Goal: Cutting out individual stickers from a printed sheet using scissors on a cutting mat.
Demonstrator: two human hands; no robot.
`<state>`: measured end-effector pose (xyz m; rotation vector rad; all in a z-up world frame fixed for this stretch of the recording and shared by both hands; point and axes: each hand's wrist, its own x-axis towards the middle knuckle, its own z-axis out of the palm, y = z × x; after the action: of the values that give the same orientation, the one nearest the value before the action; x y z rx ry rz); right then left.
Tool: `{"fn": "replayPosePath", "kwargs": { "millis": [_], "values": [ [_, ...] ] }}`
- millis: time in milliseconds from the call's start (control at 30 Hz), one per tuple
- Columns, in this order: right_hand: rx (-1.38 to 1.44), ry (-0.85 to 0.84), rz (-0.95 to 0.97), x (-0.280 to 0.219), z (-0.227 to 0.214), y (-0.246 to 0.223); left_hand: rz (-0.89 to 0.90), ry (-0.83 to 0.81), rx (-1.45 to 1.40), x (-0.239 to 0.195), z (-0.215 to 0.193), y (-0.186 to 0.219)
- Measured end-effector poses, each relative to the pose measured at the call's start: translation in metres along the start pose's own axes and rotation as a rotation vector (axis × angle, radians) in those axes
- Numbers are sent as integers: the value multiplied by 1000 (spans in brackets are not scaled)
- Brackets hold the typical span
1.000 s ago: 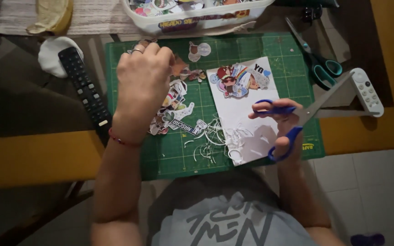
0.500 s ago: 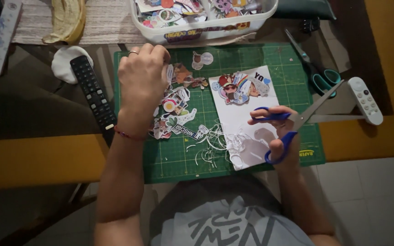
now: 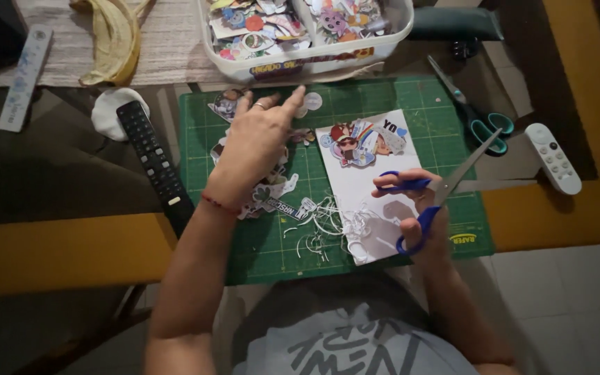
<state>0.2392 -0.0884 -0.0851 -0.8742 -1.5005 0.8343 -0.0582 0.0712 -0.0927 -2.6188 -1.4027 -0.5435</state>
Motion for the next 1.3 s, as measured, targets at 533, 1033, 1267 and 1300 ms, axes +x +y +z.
{"fn": "replayPosePath", "kwargs": {
  "millis": [533,1033,1267,1300],
  "values": [
    [169,-37,-36,-1,-2,-11,-129,9,125,33,-2,-2],
    [129,-23,-26,0,-2,-20,-208,-376,-13,82,18,-26],
    [107,-24,-27,0,-1,-22,-214,-393,-43,87,-11,-15],
    [101,-22,-33,0,-1,-22,-204,-394,-63,87,-21,-9]
  ]
}}
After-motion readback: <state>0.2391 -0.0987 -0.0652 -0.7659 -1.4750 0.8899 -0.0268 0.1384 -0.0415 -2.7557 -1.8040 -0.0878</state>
